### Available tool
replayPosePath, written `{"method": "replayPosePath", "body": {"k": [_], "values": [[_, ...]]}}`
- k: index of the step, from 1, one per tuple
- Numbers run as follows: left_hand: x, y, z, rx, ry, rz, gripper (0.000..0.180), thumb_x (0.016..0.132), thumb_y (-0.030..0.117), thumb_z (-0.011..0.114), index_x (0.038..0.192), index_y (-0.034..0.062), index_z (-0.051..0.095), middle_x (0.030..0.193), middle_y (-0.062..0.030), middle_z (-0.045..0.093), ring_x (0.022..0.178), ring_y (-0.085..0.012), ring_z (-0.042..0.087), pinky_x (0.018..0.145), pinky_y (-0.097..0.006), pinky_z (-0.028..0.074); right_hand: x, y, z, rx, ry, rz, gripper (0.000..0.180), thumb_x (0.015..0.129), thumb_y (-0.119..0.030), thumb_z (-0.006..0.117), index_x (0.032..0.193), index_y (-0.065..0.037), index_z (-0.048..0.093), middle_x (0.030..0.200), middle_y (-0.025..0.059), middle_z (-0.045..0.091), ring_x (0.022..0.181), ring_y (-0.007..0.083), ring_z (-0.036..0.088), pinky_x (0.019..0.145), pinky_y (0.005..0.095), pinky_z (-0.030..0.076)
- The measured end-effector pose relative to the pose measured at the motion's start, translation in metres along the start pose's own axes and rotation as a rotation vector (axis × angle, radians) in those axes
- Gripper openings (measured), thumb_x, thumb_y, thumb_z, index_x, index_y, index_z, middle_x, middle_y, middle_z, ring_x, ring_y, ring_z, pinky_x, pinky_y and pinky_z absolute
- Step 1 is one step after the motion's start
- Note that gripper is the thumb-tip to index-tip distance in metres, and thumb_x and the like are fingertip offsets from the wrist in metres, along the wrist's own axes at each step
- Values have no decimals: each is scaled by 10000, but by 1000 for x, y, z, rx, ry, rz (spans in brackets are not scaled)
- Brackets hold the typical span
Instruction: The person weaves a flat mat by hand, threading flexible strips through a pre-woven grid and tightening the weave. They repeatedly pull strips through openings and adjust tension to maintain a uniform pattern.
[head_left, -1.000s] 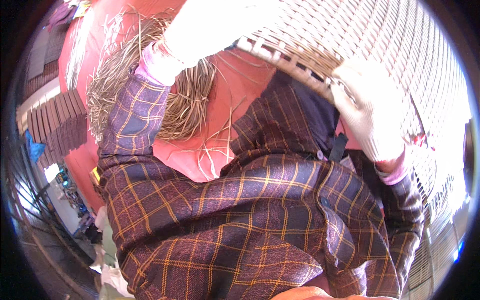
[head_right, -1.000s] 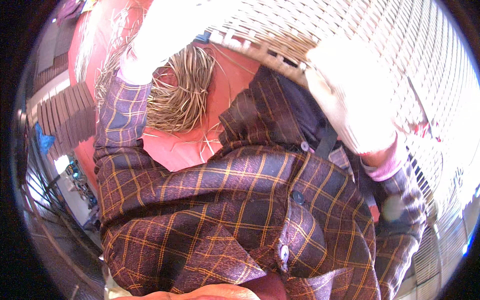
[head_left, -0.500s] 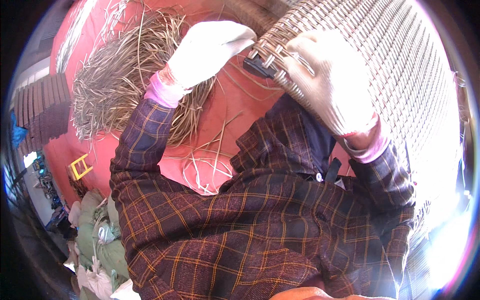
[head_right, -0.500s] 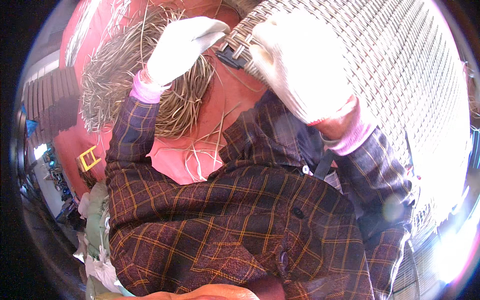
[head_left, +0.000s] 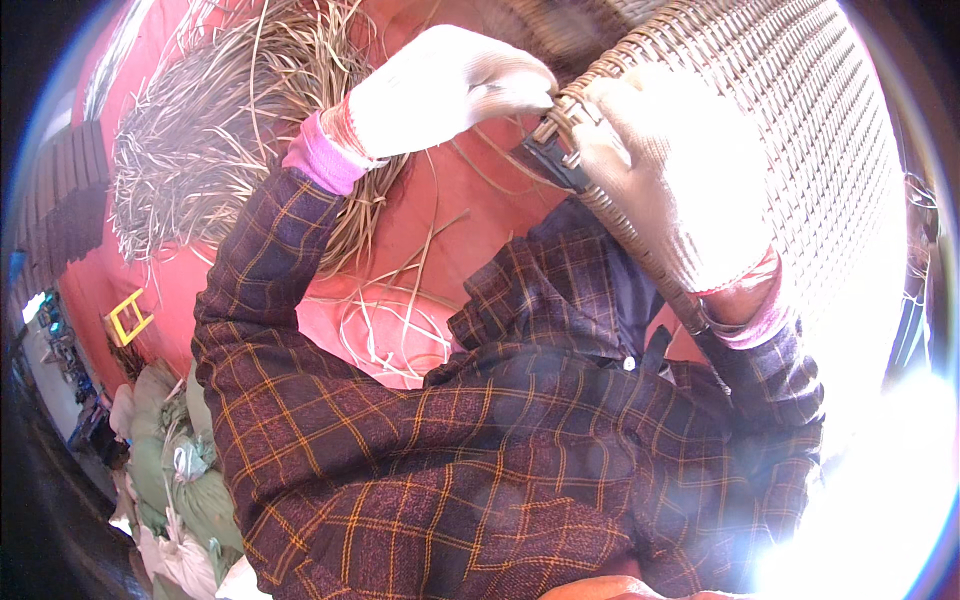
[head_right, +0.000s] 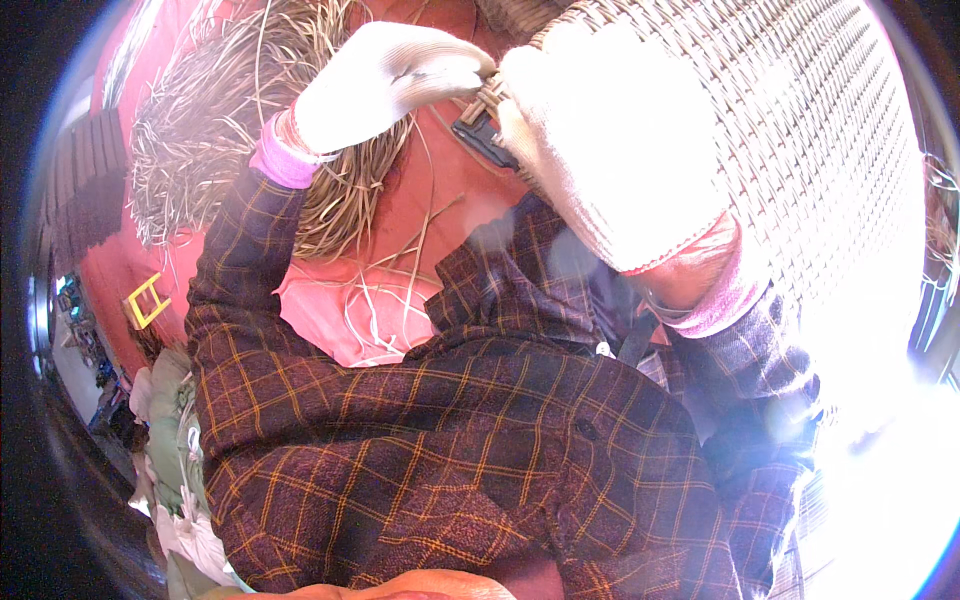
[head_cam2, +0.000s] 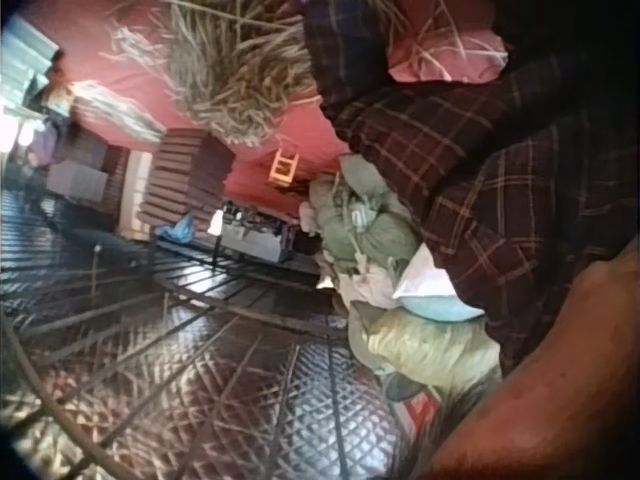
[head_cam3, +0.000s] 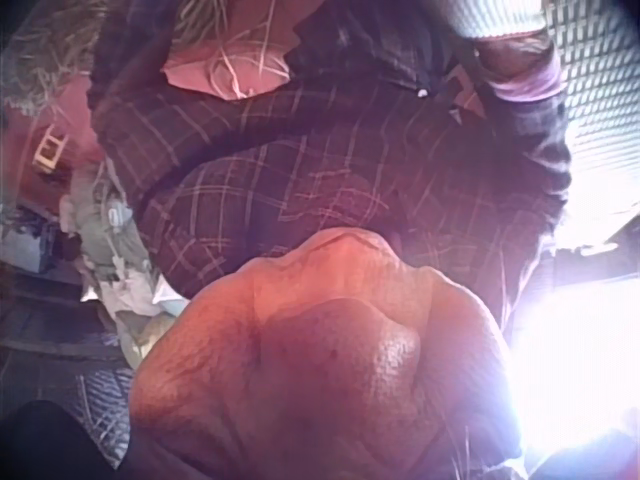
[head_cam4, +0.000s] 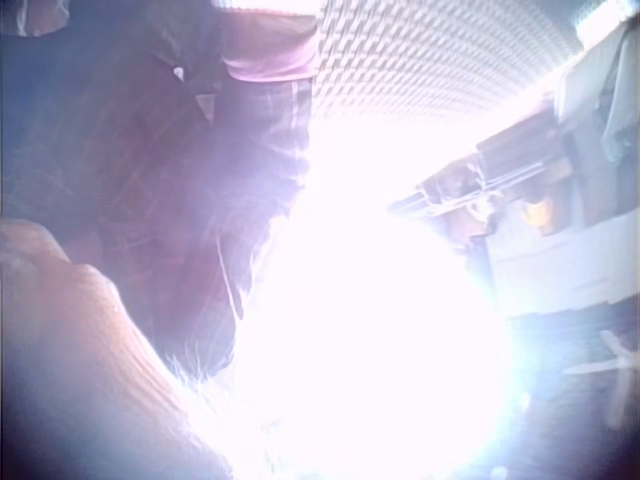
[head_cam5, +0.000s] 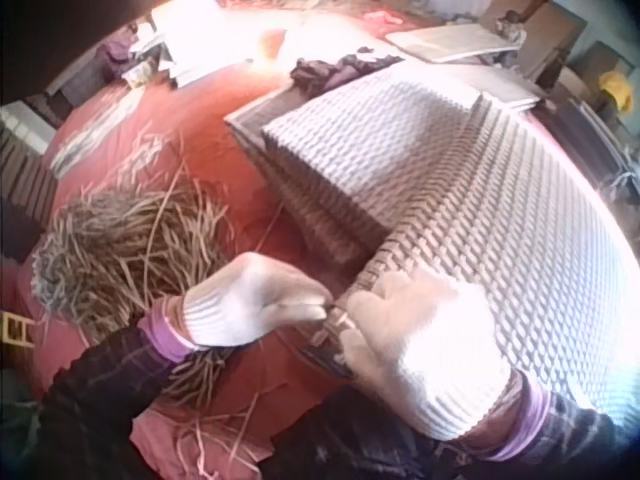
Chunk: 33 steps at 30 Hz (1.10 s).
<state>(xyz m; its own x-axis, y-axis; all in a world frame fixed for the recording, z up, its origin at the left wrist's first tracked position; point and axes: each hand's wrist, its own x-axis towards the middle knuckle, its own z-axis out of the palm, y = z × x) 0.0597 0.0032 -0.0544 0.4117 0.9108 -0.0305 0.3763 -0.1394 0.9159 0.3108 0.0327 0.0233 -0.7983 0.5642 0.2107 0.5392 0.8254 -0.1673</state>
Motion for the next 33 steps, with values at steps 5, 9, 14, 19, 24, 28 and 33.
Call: {"method": "replayPosePath", "body": {"k": [5, 9, 14, 19, 24, 28, 33], "values": [[8, -7, 0, 189, 45, 167, 283, 1010, 279, 681, 1147, 42, 752, 956, -155, 758, 893, -257, 751, 817, -350, 573, 2, -1, 2, -23, -37, -7, 197, 846, -193, 747, 1008, -84, 722, 887, 92, 687, 829, 293, 690, 736, 406, 555], [11, -11, 6, 99, 82, 207, 273, 1015, 264, 664, 1143, 38, 749, 954, -152, 757, 894, -276, 748, 812, -354, 573, 5, -1, 3, -14, -45, -22, 217, 825, -167, 748, 1022, -82, 717, 884, 87, 687, 830, 284, 691, 727, 394, 556], [3, -9, 16, 185, 152, 193, 231, 995, 155, 706, 1159, -4, 743, 1006, -129, 776, 945, -224, 747, 855, -339, 585, 5, -2, 5, 14, 1, -39, 215, 813, -128, 746, 1020, -82, 708, 849, 79, 666, 791, 277, 674, 702, 389, 550], [4, -15, 22, 477, 251, 394, 206, 959, 121, 690, 1138, 28, 736, 978, -156, 737, 915, -350, 719, 798, -407, 583, 0, 2, 12, -41, 14, -98, 126, 842, -150, 719, 950, -105, 673, 789, 88, 625, 732, 297, 643, 648, 416, 519], [12, -26, 37, 487, 427, 530, 142, 934, 169, 668, 1049, 103, 721, 854, -127, 677, 816, -349, 689, 710, -438, 550, -1, 11, 20, -28, 70, -170, 112, 874, -168, 701, 965, -111, 670, 784, 93, 615, 727, 306, 634, 634, 431, 506], [15, -30, 42, 479, 487, 545, 142, 921, 163, 674, 1047, 110, 715, 836, -117, 671, 797, -345, 688, 703, -440, 548, 3, 12, 17, -46, 74, -155, 104, 887, -172, 697, 967, -112, 669, 791, 92, 620, 730, 307, 638, 635, 436, 507], [13, -28, 26, 538, 381, 551, 153, 927, 177, 667, 1058, 111, 713, 816, -110, 663, 778, -340, 683, 701, -434, 549, 7, 10, 6, -76, -53, -128, 155, 870, -132, 746, 1001, -64, 697, 843, 94, 678, 774, 286, 679, 693, 399, 547]]}}
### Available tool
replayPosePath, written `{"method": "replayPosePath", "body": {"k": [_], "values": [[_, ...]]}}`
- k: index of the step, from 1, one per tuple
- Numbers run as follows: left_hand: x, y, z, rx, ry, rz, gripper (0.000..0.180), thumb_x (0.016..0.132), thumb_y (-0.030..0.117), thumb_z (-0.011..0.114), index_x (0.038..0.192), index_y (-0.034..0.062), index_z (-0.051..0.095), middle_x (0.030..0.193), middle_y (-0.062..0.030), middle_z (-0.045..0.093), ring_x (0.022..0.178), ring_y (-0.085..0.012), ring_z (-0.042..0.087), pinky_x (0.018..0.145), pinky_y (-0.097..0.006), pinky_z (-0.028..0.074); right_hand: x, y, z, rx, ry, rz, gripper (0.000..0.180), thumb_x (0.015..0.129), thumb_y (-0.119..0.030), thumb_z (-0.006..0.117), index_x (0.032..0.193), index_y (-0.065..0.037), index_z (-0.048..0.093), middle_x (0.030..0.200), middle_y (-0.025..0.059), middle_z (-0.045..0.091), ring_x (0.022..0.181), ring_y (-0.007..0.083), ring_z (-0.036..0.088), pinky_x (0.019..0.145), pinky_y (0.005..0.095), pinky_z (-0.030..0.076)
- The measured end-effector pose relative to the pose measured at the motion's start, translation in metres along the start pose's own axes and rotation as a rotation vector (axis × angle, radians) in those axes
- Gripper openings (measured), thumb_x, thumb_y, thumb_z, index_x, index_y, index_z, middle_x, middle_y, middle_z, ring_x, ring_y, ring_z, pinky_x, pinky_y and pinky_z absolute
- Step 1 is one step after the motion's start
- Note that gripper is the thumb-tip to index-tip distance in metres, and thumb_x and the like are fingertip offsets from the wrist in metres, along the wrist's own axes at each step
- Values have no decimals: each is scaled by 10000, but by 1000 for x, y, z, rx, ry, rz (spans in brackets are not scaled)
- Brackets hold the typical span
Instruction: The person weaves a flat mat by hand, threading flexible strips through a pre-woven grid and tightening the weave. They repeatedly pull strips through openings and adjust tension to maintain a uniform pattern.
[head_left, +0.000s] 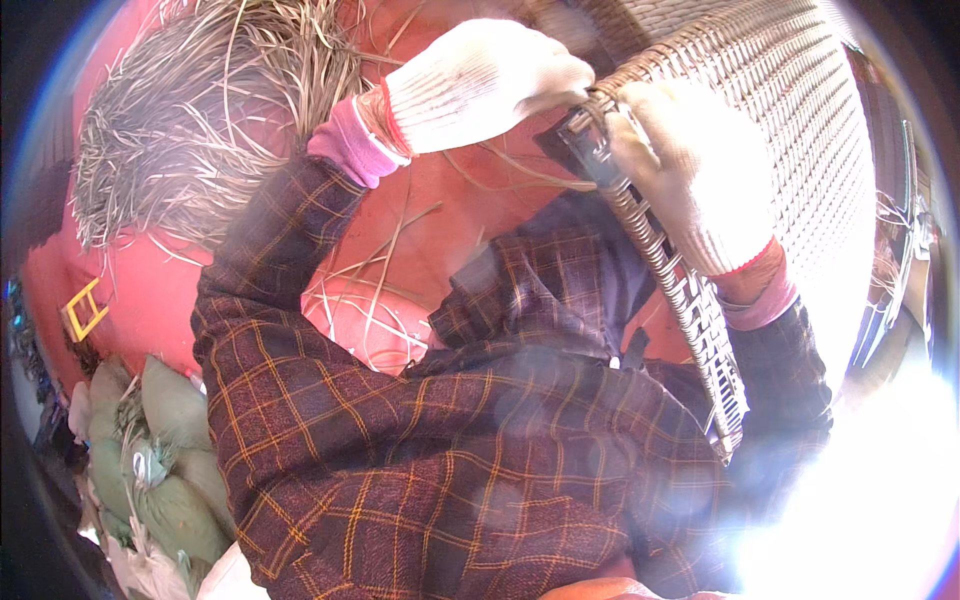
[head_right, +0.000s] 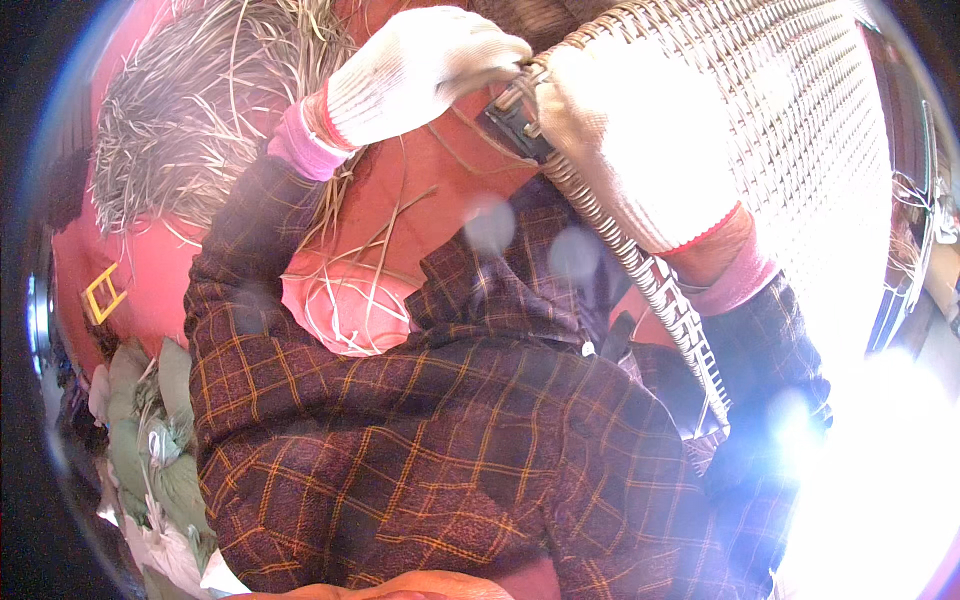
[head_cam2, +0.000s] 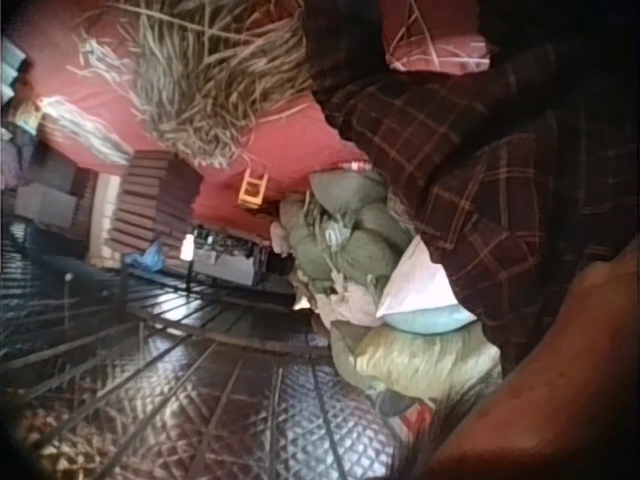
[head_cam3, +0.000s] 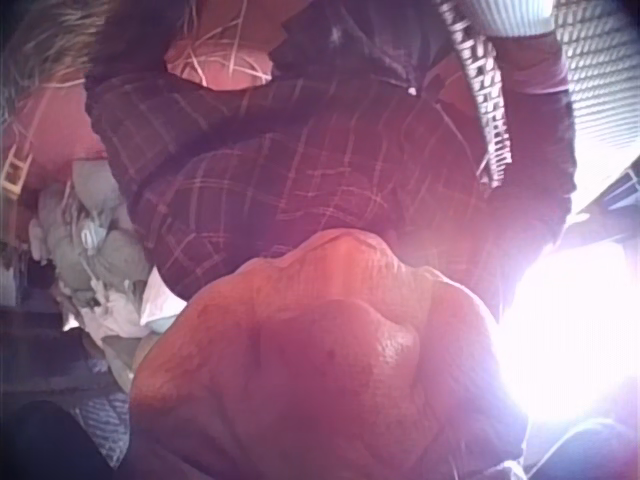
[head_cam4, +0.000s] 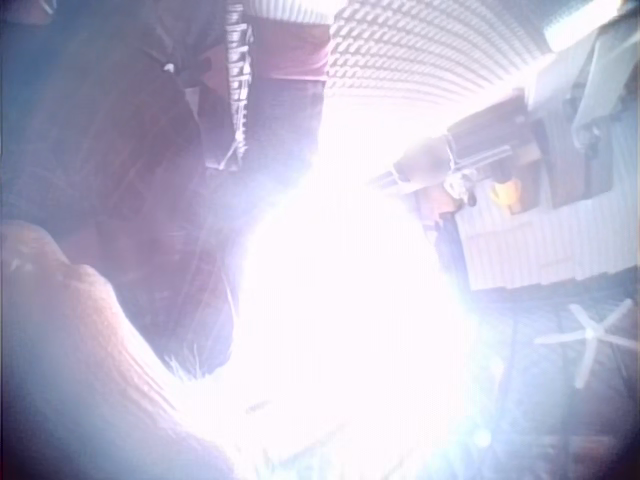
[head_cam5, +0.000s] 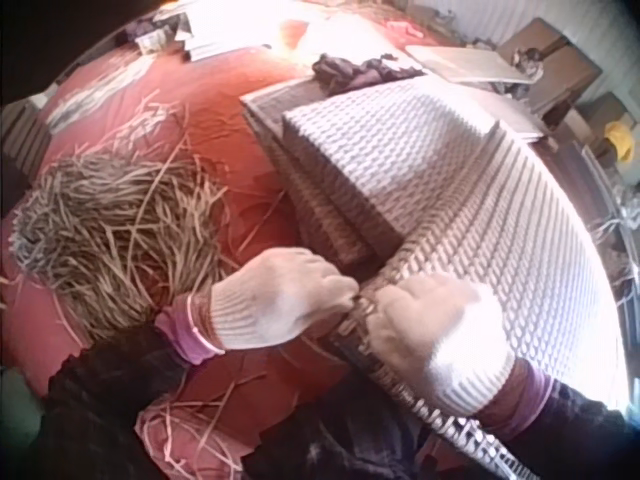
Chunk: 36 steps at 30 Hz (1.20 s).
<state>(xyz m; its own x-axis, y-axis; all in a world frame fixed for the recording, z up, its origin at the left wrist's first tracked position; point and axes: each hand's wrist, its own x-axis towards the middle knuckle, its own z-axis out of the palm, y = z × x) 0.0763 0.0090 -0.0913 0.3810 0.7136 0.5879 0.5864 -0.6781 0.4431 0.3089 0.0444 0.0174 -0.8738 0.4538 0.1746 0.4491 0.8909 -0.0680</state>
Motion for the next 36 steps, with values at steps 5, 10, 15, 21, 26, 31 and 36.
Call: {"method": "replayPosePath", "body": {"k": [5, 10, 15, 21, 26, 31, 36], "values": [[7, -3, 0, 125, 14, 127, 178, 906, 171, 653, 1071, 125, 701, 792, -93, 661, 752, -313, 686, 709, -426, 560, 2, 1, 3, -15, -26, -34, 123, 851, -95, 741, 940, -65, 662, 822, 100, 644, 770, 288, 657, 685, 402, 530], [5, 7, 6, 68, 30, 74, 165, 873, 134, 657, 1037, 123, 668, 784, -85, 656, 736, -305, 696, 676, -418, 562, 2, 2, 4, 16, 5, -97, 115, 882, -200, 702, 920, -116, 634, 768, 88, 613, 744, 299, 644, 645, 427, 516], [-1, 12, 8, 18, -136, -94, 365, 850, 53, 667, 1215, 54, 673, 1036, -128, 735, 952, -326, 722, 837, -410, 583, 3, -4, 2, -41, -26, -58, 141, 857, -182, 718, 904, -100, 613, 769, 90, 599, 743, 300, 635, 640, 425, 516], [5, 15, 20, -28, -11, -116, 253, 862, 68, 670, 1115, 65, 651, 918, -121, 700, 863, -334, 711, 767, -414, 574, 3, -6, 4, -20, 11, -43, 127, 819, -55, 705, 867, -75, 589, 770, 102, 564, 725, 312, 613, 637, 426, 503], [44, -6, 31, -71, 102, 43, 119, 964, 137, 657, 1038, 46, 673, 892, -144, 704, 808, -281, 721, 707, -384, 561, 0, -5, 4, -20, 12, -48, 123, 809, -38, 691, 863, -71, 586, 756, 104, 559, 704, 320, 608, 633, 434, 501], [19, 3, 8, -423, 62, -286, 165, 973, 176, 685, 1059, 40, 723, 905, -138, 732, 818, -266, 727, 747, -352, 569, 0, -2, -5, 53, -7, 32, 140, 841, -64, 736, 957, -60, 658, 812, 105, 634, 750, 310, 652, 663, 424, 522], [1, 15, -3, -520, -106, -420, 211, 996, 145, 709, 1153, 12, 756, 1016, -135, 784, 917, -192, 749, 820, -316, 576, 1, 0, -12, 120, -37, 46, 202, 849, -83, 775, 1035, -56, 700, 861, 110, 676, 778, 301, 672, 703, 405, 540]]}}
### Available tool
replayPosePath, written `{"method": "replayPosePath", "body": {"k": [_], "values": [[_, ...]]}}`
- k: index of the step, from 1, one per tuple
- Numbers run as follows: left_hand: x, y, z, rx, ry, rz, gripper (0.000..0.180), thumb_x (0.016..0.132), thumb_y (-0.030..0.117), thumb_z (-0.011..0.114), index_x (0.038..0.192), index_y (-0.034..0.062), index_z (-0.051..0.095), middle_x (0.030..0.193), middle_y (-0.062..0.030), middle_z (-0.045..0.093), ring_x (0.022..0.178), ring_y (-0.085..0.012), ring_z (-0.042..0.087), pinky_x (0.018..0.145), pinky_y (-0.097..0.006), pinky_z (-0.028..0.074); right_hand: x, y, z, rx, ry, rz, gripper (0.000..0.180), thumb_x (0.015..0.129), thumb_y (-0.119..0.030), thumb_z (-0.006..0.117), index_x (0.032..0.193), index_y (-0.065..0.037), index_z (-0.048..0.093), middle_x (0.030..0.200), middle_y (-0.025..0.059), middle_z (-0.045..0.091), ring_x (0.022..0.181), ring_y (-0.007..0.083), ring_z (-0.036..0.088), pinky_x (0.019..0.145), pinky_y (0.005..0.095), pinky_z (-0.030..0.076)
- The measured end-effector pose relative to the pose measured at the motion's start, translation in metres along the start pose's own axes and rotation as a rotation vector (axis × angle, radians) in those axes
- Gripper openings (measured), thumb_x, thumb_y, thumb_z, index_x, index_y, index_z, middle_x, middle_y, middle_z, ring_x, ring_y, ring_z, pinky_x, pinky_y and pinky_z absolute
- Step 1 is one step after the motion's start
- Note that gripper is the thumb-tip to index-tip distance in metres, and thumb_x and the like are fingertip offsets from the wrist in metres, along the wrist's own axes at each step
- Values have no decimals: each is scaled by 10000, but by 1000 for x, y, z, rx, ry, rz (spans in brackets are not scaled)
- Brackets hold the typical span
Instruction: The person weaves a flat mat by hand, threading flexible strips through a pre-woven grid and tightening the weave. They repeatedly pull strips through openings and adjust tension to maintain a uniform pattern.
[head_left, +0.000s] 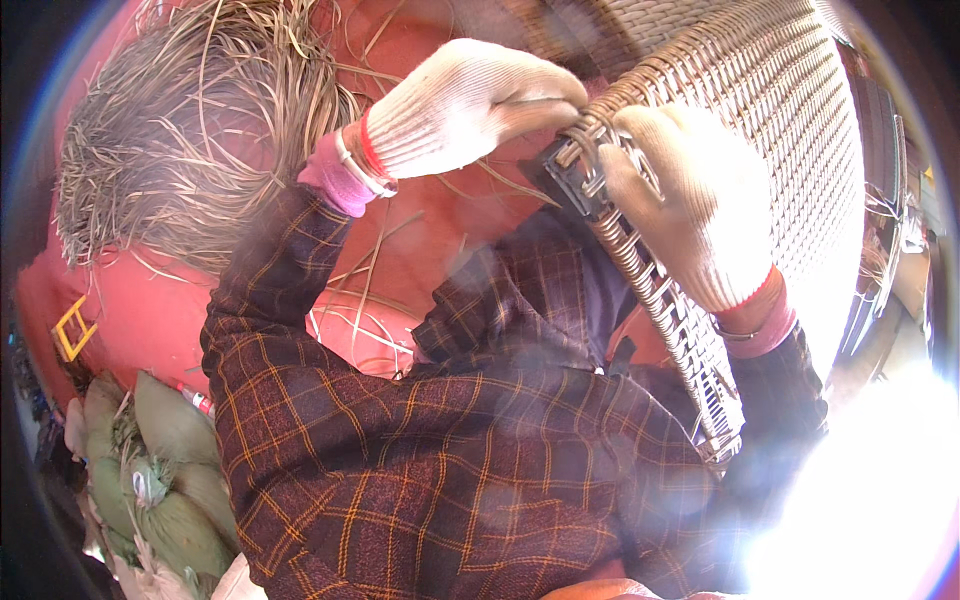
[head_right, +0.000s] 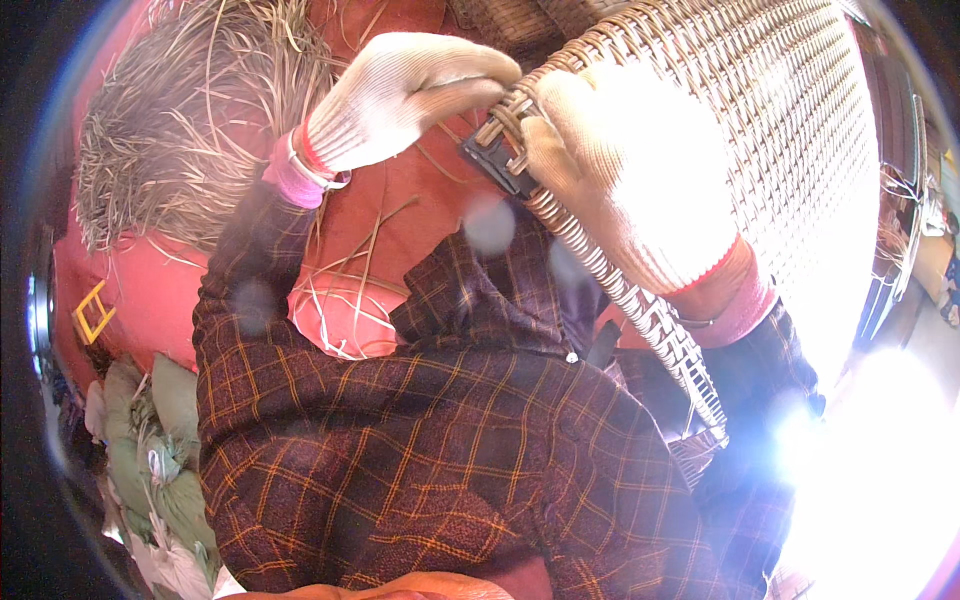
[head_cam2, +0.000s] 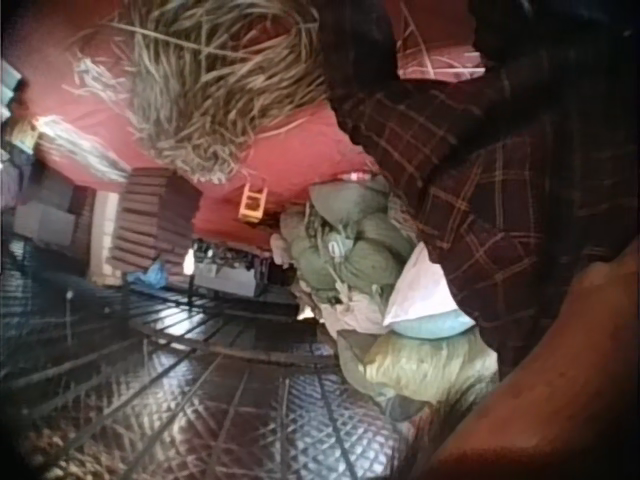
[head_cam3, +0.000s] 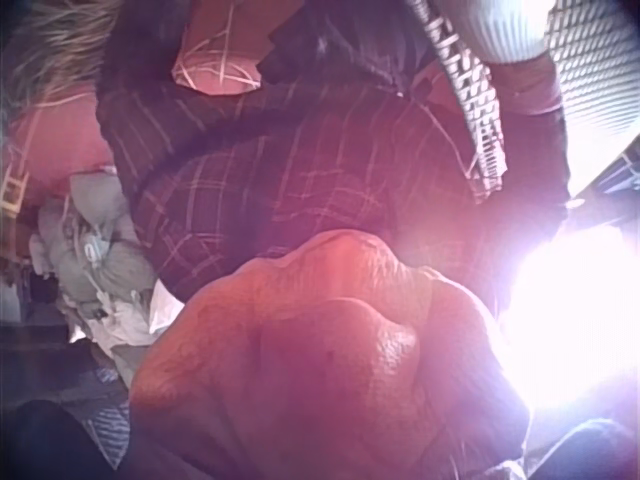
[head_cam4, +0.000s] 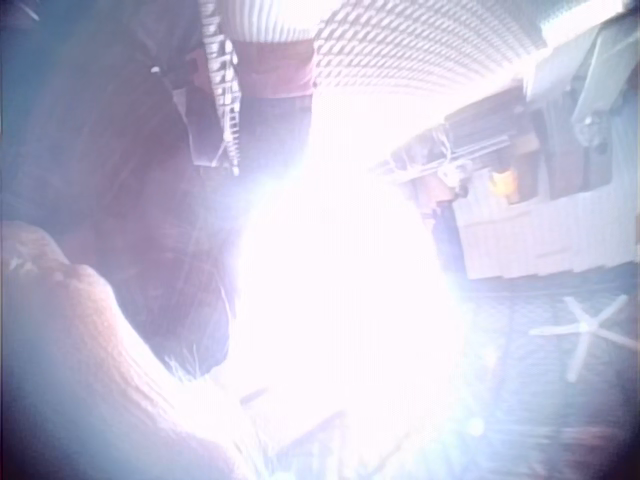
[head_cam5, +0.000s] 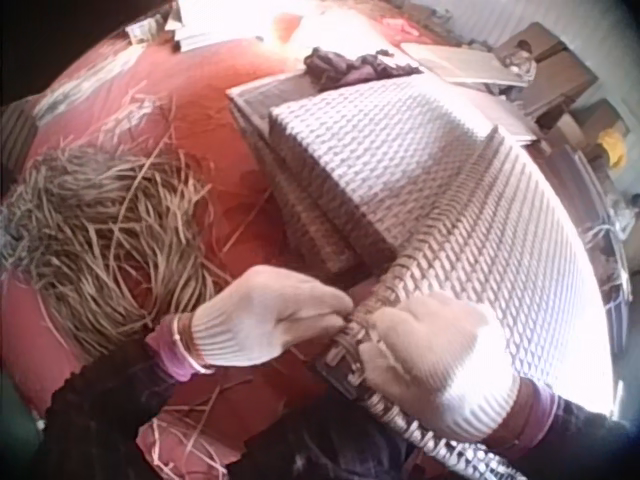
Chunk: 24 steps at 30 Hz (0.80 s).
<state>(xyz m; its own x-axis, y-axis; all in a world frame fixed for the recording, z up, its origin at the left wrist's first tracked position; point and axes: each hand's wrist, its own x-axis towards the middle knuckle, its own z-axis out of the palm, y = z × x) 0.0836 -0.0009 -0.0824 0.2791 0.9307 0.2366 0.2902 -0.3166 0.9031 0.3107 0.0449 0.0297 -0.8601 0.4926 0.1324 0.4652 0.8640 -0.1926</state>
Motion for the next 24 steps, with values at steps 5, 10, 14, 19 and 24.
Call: {"method": "replayPosePath", "body": {"k": [5, 10, 14, 19, 24], "values": [[8, -4, -7, 259, -36, 258, 280, 923, 162, 754, 1175, 40, 742, 979, -144, 750, 905, -341, 722, 799, -396, 575, 2, -3, -1, -50, -55, 30, 209, 825, -83, 783, 1012, -59, 692, 846, 107, 667, 766, 297, 663, 684, 402, 534], [8, -1, -14, 378, -106, 356, 289, 902, 132, 746, 1179, 55, 719, 928, -115, 734, 848, -307, 706, 754, -399, 562, 4, -3, -3, -58, -90, 0, 213, 798, -73, 784, 982, -60, 677, 817, 100, 645, 742, 290, 644, 661, 402, 531], [20, 4, -16, 490, -73, 497, 203, 841, 130, 715, 1034, 87, 669, 829, -72, 683, 785, -287, 700, 705, -391, 556, 4, -2, -1, -69, -104, -7, 216, 785, -65, 775, 967, -58, 661, 815, 99, 635, 740, 295, 640, 652, 407, 534], [18, 18, -9, 667, -152, 422, 191, 834, 133, 674, 1011, 76, 631, 855, -70, 692, 821, -267, 714, 749, -376, 558, 6, 0, 0, -79, -147, -31, 201, 789, -55, 754, 955, -58, 640, 823, 99, 627, 750, 303, 642, 652, 413, 538], [10, 23, -3, 660, -230, 265, 398, 801, 41, 679, 1196, 39, 630, 993, -94, 733, 950, -289, 720, 854, -382, 559, 8, 2, 2, -69, -150, -47, 185, 796, -52, 741, 948, -61, 637, 819, 102, 624, 758, 308, 648, 651, 418, 538]]}}
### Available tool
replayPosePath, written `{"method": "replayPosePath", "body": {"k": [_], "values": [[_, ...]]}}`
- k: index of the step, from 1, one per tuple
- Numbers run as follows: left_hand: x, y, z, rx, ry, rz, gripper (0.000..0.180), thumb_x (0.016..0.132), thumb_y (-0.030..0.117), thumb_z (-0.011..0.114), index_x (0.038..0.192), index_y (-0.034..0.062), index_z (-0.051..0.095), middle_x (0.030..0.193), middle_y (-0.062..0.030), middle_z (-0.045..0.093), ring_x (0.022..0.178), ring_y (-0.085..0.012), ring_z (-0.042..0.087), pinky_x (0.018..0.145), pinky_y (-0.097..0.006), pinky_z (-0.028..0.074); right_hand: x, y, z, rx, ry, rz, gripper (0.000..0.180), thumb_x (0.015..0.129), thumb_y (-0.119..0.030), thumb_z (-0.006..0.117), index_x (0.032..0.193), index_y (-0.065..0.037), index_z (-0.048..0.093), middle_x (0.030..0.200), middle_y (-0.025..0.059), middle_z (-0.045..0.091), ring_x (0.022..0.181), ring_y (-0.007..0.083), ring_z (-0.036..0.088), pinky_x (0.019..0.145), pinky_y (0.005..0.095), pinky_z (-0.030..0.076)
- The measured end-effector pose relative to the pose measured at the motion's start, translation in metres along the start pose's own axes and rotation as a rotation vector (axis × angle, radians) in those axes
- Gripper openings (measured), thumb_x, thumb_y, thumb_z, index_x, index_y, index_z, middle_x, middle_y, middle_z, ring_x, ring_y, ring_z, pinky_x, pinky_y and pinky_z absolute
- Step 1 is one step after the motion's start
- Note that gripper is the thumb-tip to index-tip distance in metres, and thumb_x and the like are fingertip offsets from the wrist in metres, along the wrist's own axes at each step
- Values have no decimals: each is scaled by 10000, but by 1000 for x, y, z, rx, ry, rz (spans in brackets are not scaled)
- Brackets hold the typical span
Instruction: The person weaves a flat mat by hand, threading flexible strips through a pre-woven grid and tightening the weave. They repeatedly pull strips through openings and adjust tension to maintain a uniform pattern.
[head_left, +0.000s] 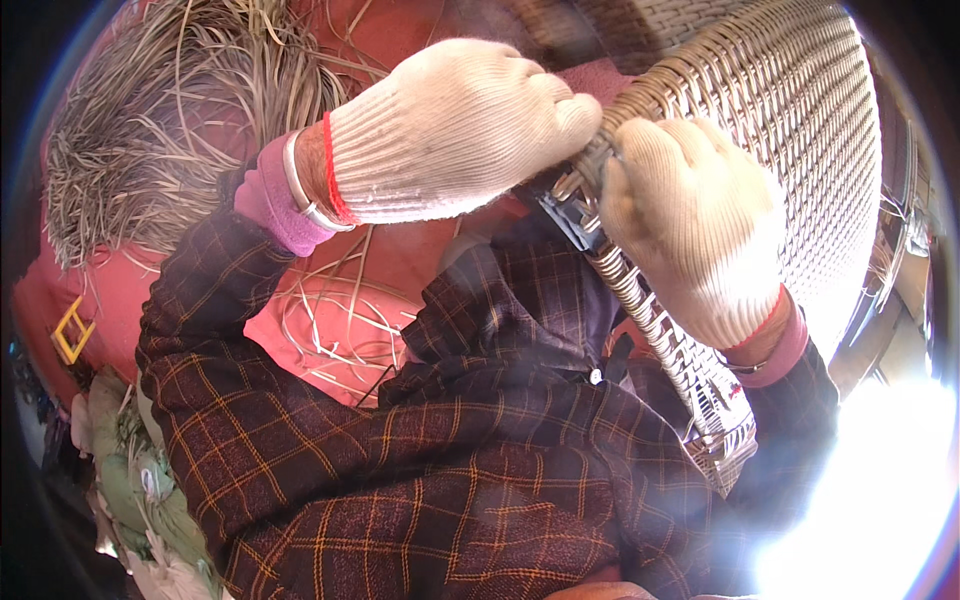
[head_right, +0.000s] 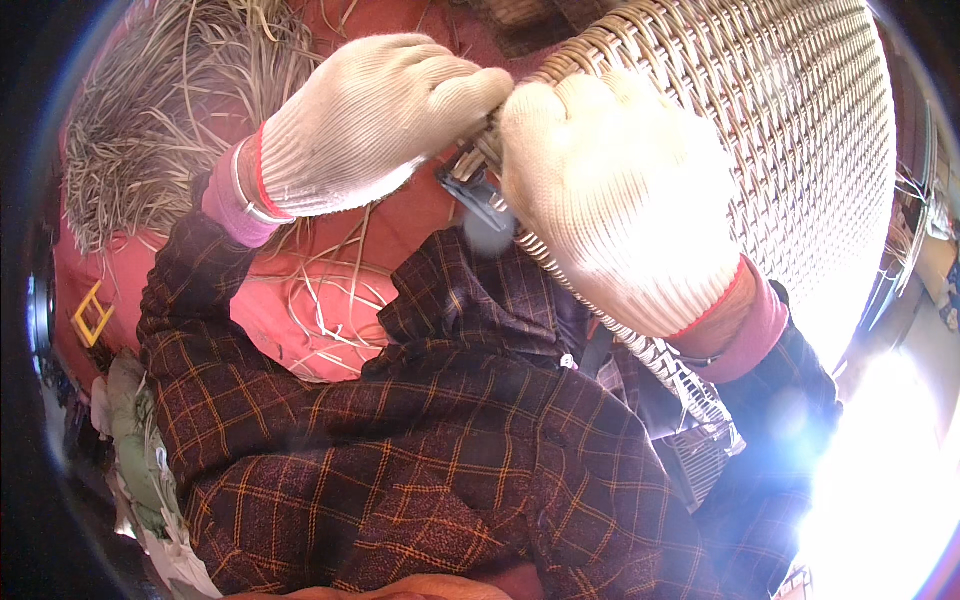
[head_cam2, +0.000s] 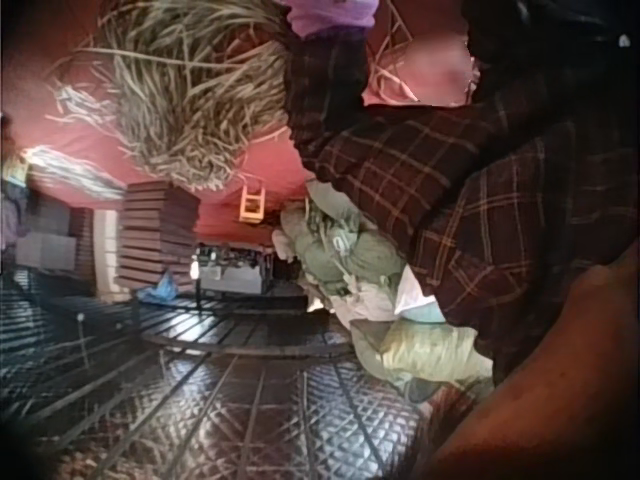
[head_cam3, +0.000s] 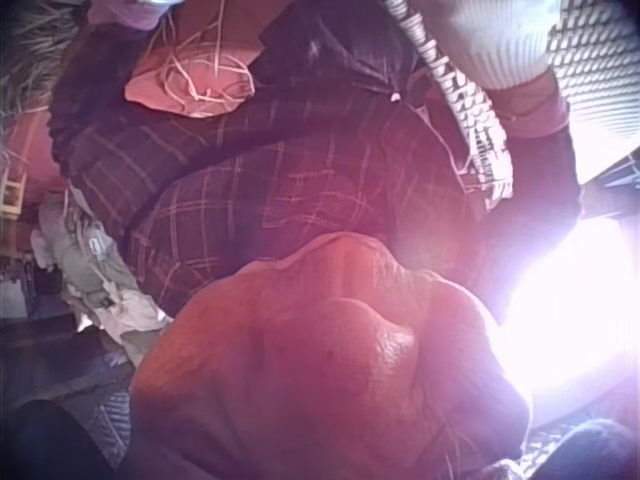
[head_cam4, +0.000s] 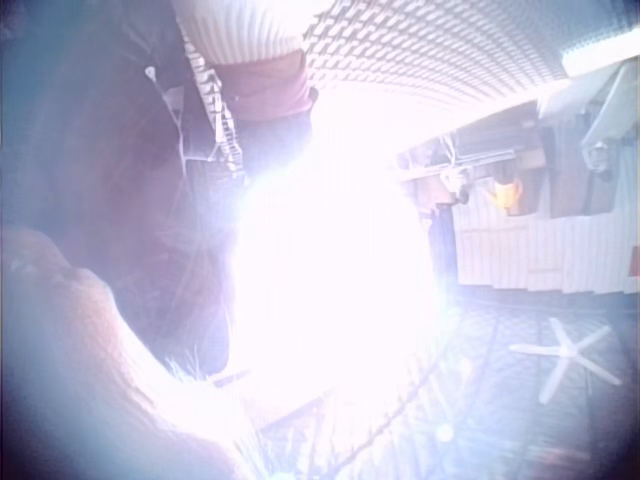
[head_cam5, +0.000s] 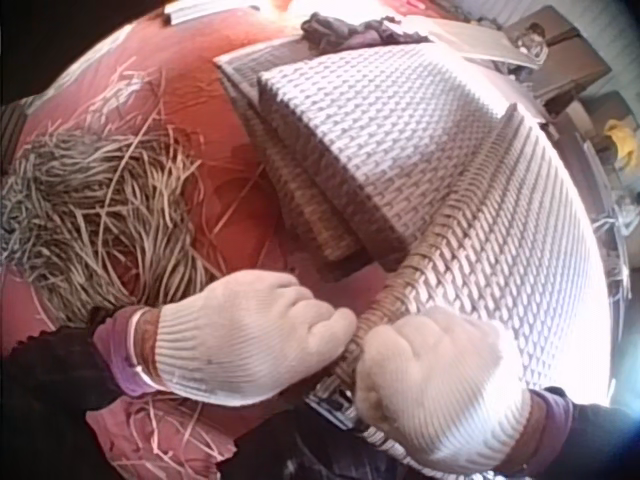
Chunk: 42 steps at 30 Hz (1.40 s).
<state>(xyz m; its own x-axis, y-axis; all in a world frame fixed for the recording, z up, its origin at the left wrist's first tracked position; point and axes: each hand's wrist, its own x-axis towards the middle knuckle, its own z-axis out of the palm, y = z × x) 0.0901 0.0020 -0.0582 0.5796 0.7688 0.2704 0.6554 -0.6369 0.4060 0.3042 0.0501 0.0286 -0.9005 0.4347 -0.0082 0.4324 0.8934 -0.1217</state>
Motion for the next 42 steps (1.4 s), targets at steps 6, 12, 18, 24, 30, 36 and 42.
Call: {"method": "replayPosePath", "body": {"k": [6, 12, 18, 24, 30, 36, 42], "values": [[-1, -1, 6, -26, 10, -31, 399, 784, 7, 663, 1179, 45, 615, 972, -109, 722, 956, -316, 713, 853, -406, 559, -3, 0, 6, 2, 70, -7, 181, 795, -42, 735, 951, -64, 646, 787, 98, 627, 714, 300, 650, 632, 409, 534], [11, -18, 20, -305, 198, 5, 152, 958, 191, 642, 937, 41, 627, 766, -146, 668, 746, -362, 693, 643, -416, 541, -1, 10, 12, -48, 149, -3, 210, 792, -12, 752, 980, -56, 669, 813, 107, 657, 709, 303, 662, 630, 395, 543], [-1, -11, 17, -898, 78, -338, 279, 1036, 170, 660, 1256, 3, 702, 1028, -150, 765, 920, -167, 733, 832, -302, 570, -17, 5, -7, 89, 159, 22, 326, 803, -68, 813, 1101, -13, 691, 992, 159, 717, 841, 334, 699, 726, 389, 570], [-8, -8, 19, -627, 179, -227, 278, 1033, 167, 654, 1258, 13, 711, 1041, -147, 774, 927, -207, 752, 839, -304, 574, -13, 3, -3, 36, 109, 45, 269, 806, -91, 810, 1038, -20, 693, 927, 141, 702, 816, 319, 690, 706, 390, 558], [-6, -3, 28, -555, 268, -220, 217, 1002, 76, 694, 1184, -34, 732, 1003, -155, 780, 897, -186, 748, 812, -301, 584, -5, 10, 7, 72, 158, 64, 163, 844, -79, 778, 972, -29, 690, 843, 136, 678, 745, 309, 683, 672, 391, 545], [-3, 11, 35, -621, 432, -311, 124, 962, 117, 712, 1036, 22, 745, 839, -195, 708, 739, -366, 708, 638, -393, 549, -10, 13, 9, 129, 195, 94, 175, 850, -120, 767, 1005, -59, 712, 857, 112, 692, 799, 298, 697, 704, 398, 560], [-3, 12, 27, -689, 466, -342, 204, 944, 118, 744, 1122, 18, 753, 923, -186, 743, 785, -319, 738, 704, -342, 581, -28, 13, 3, 304, 266, 236, 248, 816, -63, 775, 1062, -62, 741, 974, 105, 722, 891, 261, 719, 761, 365, 577]]}}
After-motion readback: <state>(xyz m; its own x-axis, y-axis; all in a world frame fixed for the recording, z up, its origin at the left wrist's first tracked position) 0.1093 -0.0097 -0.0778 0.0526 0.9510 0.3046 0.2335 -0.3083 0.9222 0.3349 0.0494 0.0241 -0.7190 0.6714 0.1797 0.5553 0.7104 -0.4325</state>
